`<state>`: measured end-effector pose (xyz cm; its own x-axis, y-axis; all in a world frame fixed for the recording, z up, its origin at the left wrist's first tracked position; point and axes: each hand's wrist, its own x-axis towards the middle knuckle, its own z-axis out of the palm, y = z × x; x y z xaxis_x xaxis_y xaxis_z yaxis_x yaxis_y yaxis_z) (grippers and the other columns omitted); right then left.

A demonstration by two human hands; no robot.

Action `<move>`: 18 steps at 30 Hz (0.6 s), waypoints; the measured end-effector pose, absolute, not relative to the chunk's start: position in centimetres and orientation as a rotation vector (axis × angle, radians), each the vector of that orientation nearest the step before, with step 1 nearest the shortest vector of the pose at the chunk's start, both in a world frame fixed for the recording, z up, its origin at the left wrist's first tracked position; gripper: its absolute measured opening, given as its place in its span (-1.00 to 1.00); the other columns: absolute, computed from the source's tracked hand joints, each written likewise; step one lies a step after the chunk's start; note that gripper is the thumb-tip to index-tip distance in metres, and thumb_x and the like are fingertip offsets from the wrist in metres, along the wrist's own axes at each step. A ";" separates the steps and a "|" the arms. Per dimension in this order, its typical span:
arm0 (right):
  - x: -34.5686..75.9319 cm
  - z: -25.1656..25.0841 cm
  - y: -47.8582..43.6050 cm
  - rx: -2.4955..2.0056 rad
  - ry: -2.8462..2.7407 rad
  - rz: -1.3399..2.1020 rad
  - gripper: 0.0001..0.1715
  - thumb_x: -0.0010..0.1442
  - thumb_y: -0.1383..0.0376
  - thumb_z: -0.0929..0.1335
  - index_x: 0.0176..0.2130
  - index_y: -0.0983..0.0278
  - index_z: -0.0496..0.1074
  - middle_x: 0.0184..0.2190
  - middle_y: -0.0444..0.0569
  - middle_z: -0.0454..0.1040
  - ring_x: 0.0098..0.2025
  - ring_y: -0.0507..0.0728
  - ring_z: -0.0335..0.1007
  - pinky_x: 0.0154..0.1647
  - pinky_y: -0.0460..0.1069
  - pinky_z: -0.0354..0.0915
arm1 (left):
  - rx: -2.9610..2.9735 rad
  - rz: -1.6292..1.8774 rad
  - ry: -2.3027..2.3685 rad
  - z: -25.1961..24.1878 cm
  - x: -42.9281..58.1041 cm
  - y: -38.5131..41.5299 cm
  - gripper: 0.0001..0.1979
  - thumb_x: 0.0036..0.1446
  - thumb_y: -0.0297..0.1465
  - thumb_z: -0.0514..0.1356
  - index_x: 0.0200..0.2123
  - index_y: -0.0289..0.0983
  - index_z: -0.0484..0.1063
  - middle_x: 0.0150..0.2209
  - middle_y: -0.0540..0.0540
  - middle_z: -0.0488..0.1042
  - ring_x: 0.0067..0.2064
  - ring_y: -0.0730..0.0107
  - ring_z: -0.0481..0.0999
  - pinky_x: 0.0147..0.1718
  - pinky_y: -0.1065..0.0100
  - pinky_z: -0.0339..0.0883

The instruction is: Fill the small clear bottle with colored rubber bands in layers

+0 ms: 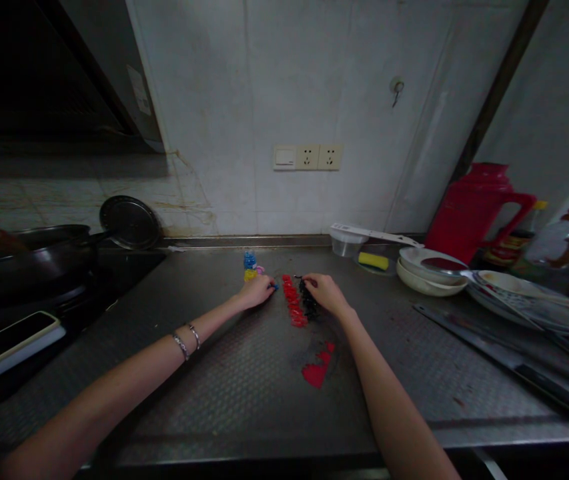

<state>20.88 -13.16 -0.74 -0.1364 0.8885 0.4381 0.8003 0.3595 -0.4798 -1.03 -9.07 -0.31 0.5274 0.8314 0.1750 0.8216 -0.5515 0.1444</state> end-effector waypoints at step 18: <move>20.7 -0.4 -13.5 -1.461 -1.978 0.149 -0.68 0.09 0.29 0.21 -0.22 0.27 0.48 -0.30 0.00 0.53 -0.28 0.12 0.43 -0.27 -0.05 0.27 | 2.862 0.255 1.346 2.3 -1.9 -11.6 -0.74 0.13 -0.37 -0.04 -0.23 -0.31 0.39 -0.25 -0.22 0.46 -0.20 0.25 0.45 -0.25 0.33 0.29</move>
<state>20.75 -13.53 -0.43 -0.1528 0.8849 0.4400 0.8092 0.3676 -0.4584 -1.86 -11.57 2.26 0.6273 0.7626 0.1580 0.7676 -0.6397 0.0398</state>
